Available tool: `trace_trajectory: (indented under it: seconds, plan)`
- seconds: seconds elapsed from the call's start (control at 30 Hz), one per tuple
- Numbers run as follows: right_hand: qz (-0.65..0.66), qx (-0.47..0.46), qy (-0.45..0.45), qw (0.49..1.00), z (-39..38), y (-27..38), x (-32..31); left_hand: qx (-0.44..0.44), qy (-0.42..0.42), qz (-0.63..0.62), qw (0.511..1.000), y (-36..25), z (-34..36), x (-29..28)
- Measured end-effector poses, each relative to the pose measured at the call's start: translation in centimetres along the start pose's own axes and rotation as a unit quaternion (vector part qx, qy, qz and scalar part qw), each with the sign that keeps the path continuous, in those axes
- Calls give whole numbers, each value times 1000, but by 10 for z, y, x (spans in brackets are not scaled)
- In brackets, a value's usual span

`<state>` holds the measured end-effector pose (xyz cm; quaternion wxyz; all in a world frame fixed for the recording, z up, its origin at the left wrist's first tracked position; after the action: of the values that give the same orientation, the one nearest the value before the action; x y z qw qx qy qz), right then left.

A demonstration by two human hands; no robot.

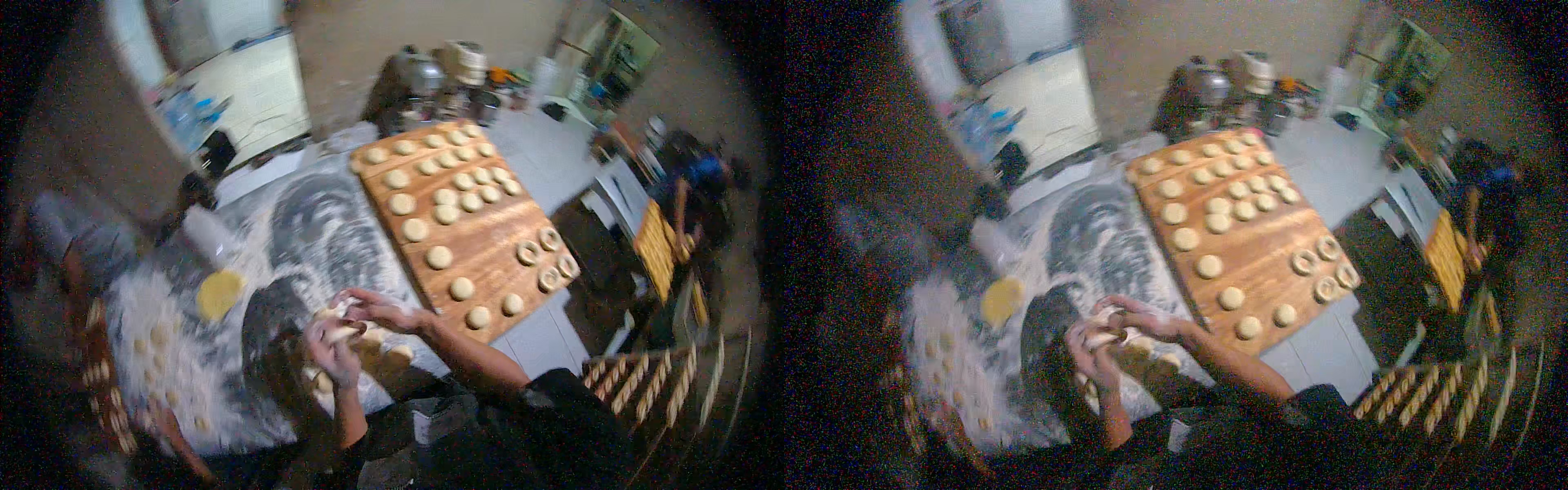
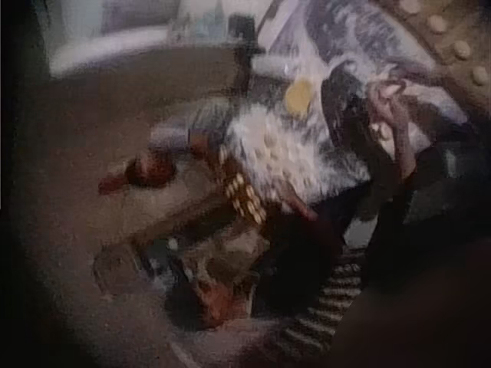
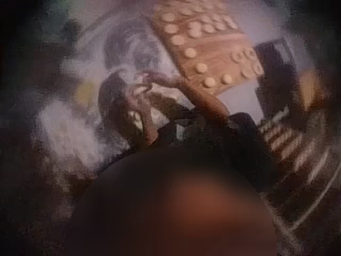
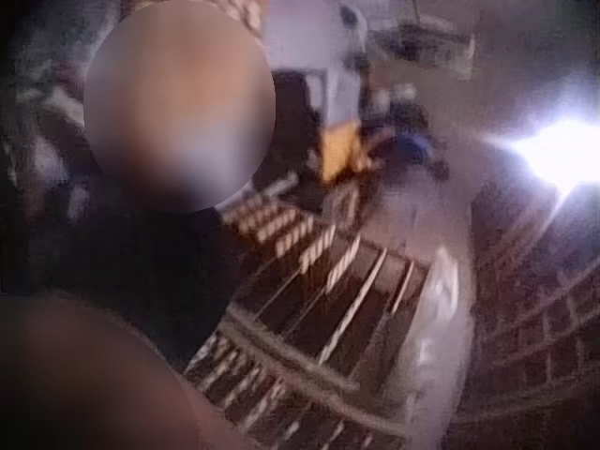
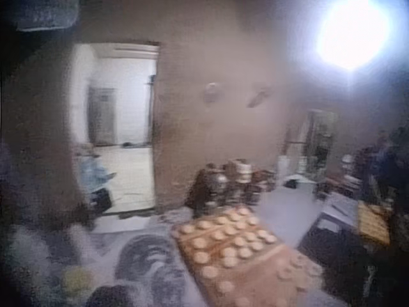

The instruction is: The person shapes small dough balls into ring shapes by hand and places them on a wooden board. Another person is also working with dough in the background.

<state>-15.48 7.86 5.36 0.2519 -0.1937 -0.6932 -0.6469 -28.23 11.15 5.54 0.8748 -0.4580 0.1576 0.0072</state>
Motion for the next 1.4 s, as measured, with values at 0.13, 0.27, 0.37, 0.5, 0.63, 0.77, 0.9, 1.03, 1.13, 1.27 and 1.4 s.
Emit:
trace_trajectory:
  seconds: [0.13,0.27,0.37,0.5,0.63,0.77,0.9,1.03,1.13,1.27,1.4]
  plan:
    - [-262,-17,-231,937,-23,31,-22,-213,17,-484,848,9,-16,29]
    - [-277,-121,-93,949,-27,66,10,-82,-25,-57,995,-28,-8,41]
    - [-213,-124,-142,959,-38,86,-4,-41,-6,57,998,-52,4,68]
    - [-187,-80,-135,970,-71,93,-18,-90,-10,-21,996,-72,9,87]
    - [6,-151,-151,977,-112,104,-47,-158,50,-88,982,-91,3,138]
    - [-351,-157,-212,898,-154,137,-96,-124,143,-37,981,-132,-6,201]
    - [124,-162,-129,970,-194,167,-169,-20,184,15,983,-180,-4,274]
    - [-280,-196,-276,898,-249,217,-217,-106,292,-35,950,-198,-16,365]
    - [105,-290,-324,895,-301,240,-269,-42,293,-6,955,-225,-12,425]
    - [-267,-215,-297,892,-305,273,-301,-7,326,-34,945,-239,-26,495]
    - [-197,-50,-434,877,-314,263,-396,59,308,112,943,-224,-9,552]
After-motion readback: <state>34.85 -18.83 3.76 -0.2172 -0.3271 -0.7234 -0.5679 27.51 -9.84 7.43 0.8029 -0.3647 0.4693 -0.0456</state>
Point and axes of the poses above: each hand's wrist, its own z-axis towards the middle knuckle, its own x-axis out of the palm, y = z × x, the point moved 9 cm from there along z, towards the middle knuckle, and after that the axes turned 13 degrees about z, right-handed, at the moved point
